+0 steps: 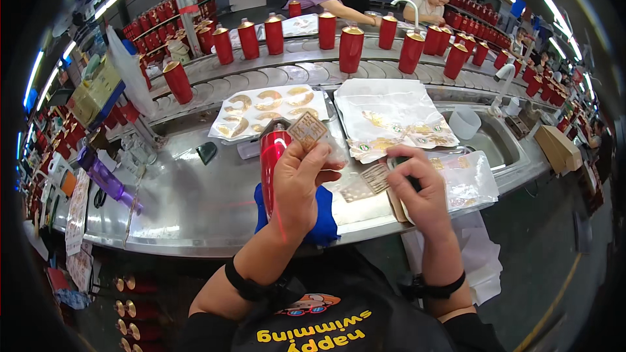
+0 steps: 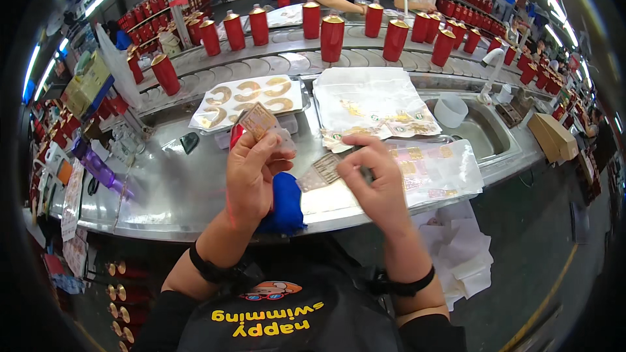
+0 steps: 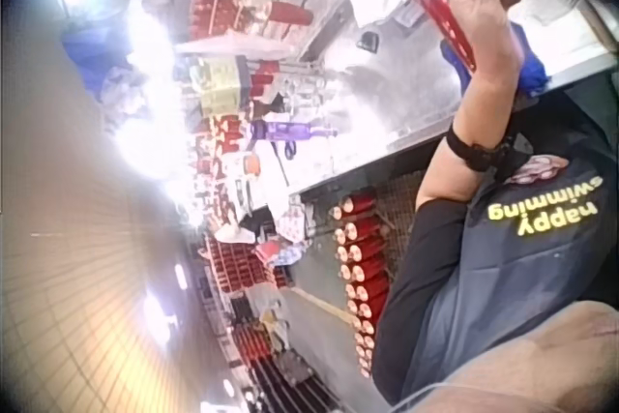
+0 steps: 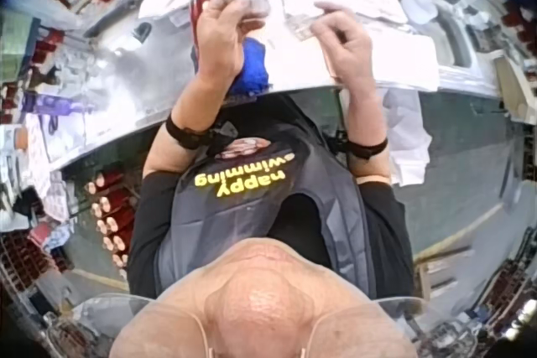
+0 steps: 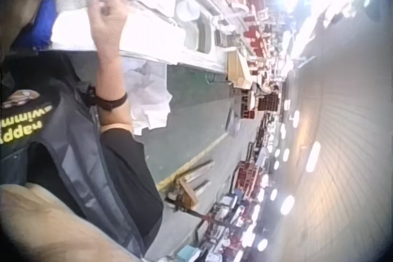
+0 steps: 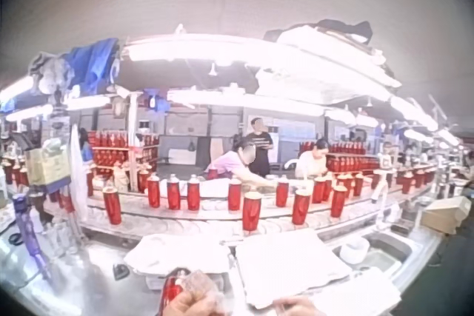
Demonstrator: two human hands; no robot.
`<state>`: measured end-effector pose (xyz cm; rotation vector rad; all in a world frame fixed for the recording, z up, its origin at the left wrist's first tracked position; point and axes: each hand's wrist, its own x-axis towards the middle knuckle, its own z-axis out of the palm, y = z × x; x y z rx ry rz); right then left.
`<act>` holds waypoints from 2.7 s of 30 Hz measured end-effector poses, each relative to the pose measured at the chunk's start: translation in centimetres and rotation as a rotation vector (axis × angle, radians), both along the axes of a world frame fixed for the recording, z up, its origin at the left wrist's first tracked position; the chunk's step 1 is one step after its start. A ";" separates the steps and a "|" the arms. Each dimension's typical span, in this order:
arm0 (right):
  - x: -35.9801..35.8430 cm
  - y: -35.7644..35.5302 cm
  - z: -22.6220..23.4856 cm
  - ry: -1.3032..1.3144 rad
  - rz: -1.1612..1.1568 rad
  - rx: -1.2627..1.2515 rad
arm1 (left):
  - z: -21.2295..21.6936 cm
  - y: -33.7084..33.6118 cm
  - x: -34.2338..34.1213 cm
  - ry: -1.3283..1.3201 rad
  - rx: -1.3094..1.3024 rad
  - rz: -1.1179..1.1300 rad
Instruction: Applying decorative labels and cleaning red containers on a production line.
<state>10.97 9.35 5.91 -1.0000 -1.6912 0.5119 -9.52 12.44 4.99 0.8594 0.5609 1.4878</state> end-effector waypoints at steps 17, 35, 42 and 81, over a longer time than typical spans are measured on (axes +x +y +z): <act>23.0 3.8 -6.4 -1.168 -0.932 -0.585 | -1.0 -0.5 0.3 0.395 0.033 -0.152; 2.7 9.9 5.3 -0.422 0.345 -0.006 | 0.8 -0.9 -2.4 1.097 0.430 -0.061; 12.2 25.5 -1.0 -0.892 -0.250 -0.234 | -0.7 -3.1 -10.0 1.061 0.538 0.154; -12.4 13.4 -1.7 -0.360 0.267 0.032 | -7.4 3.0 -9.4 0.642 0.106 0.212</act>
